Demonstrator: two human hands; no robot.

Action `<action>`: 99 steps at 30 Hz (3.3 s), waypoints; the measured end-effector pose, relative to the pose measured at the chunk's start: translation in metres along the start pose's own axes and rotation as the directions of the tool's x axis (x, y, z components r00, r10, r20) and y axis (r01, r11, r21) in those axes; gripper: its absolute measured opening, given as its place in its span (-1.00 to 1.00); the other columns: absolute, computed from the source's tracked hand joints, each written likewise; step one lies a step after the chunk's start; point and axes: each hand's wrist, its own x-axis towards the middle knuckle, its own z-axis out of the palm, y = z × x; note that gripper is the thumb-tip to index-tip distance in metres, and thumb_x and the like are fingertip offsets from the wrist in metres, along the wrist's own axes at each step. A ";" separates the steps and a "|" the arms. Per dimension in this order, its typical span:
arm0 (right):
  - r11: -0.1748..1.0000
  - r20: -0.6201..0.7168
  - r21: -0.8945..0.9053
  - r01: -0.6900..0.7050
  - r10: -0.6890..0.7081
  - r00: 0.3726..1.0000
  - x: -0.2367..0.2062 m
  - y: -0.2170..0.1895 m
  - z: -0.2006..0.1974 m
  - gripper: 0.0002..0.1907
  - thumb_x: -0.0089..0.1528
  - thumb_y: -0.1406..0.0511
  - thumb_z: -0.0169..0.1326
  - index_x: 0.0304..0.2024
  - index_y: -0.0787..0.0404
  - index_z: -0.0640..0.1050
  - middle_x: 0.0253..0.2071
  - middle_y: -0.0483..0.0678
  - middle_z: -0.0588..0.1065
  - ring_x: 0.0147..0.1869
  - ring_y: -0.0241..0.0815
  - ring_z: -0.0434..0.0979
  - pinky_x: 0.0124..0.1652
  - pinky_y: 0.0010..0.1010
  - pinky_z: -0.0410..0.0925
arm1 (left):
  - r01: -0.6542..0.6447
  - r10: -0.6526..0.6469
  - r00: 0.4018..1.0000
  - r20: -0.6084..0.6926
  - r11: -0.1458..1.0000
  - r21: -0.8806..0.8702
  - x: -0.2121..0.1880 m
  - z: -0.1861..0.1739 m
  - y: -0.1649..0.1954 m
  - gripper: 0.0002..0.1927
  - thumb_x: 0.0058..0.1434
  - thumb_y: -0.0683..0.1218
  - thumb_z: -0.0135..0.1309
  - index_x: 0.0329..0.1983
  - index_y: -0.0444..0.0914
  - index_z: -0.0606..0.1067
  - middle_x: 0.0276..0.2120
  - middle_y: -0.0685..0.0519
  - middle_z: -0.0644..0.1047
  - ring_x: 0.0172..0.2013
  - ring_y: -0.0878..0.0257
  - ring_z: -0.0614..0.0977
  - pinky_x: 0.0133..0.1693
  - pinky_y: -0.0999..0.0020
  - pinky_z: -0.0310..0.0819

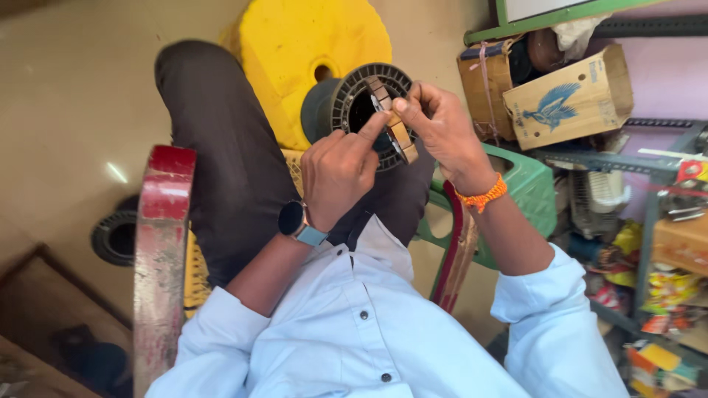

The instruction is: The person sits on a chair with an electric motor armature resting on a stool in front of them. They hold the armature steady and use a small stick to scrape and clean between the copper commutator segments, rotating the armature to reach different slots.

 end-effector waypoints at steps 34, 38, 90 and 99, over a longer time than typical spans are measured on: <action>0.870 -0.466 0.289 0.399 -0.236 0.853 -0.094 0.054 -0.025 -0.77 0.43 0.24 0.11 -0.24 0.29 0.50 -0.27 -0.17 0.46 -0.22 -0.45 0.41 -0.16 -0.62 0.31 | 0.423 -0.465 0.881 0.088 0.691 -0.587 0.007 0.049 0.005 -0.63 0.31 -0.23 0.22 0.16 -0.32 0.47 -0.18 0.04 0.61 -0.18 0.39 0.61 -0.11 0.49 0.51; 0.857 -0.459 0.324 0.401 -0.228 0.858 -0.086 0.066 -0.030 -0.78 0.42 0.25 0.12 -0.23 0.29 0.50 -0.26 -0.18 0.47 -0.22 -0.46 0.41 -0.18 -0.62 0.30 | 0.371 -0.420 0.907 0.039 0.751 -0.547 0.004 0.056 0.002 -0.64 0.35 -0.25 0.23 0.19 -0.34 0.48 -0.16 0.05 0.60 -0.19 0.39 0.57 -0.10 0.49 0.47; 0.815 -0.183 -0.150 0.560 -0.580 0.794 -0.009 -0.006 -0.021 -0.88 0.21 0.47 0.26 -0.22 0.33 0.58 -0.26 0.06 0.53 -0.20 -0.03 0.60 -0.20 -0.32 0.43 | 0.540 -0.537 0.823 0.185 0.640 -0.547 0.035 0.042 0.013 -0.80 0.32 -0.17 0.24 -0.06 -0.38 0.63 -0.22 0.07 0.65 -0.20 0.41 0.60 -0.10 0.52 0.49; 0.798 -0.316 -0.185 0.574 -0.601 0.734 -0.016 0.002 -0.010 -0.89 0.22 0.48 0.27 -0.21 0.33 0.60 -0.25 0.05 0.56 -0.16 -0.04 0.63 -0.17 -0.31 0.45 | 0.368 -0.376 0.926 0.032 0.882 -0.296 0.038 0.047 0.034 -0.87 0.34 -0.21 0.20 -0.07 -0.31 0.63 -0.20 0.02 0.60 -0.28 0.39 0.60 -0.36 0.53 0.60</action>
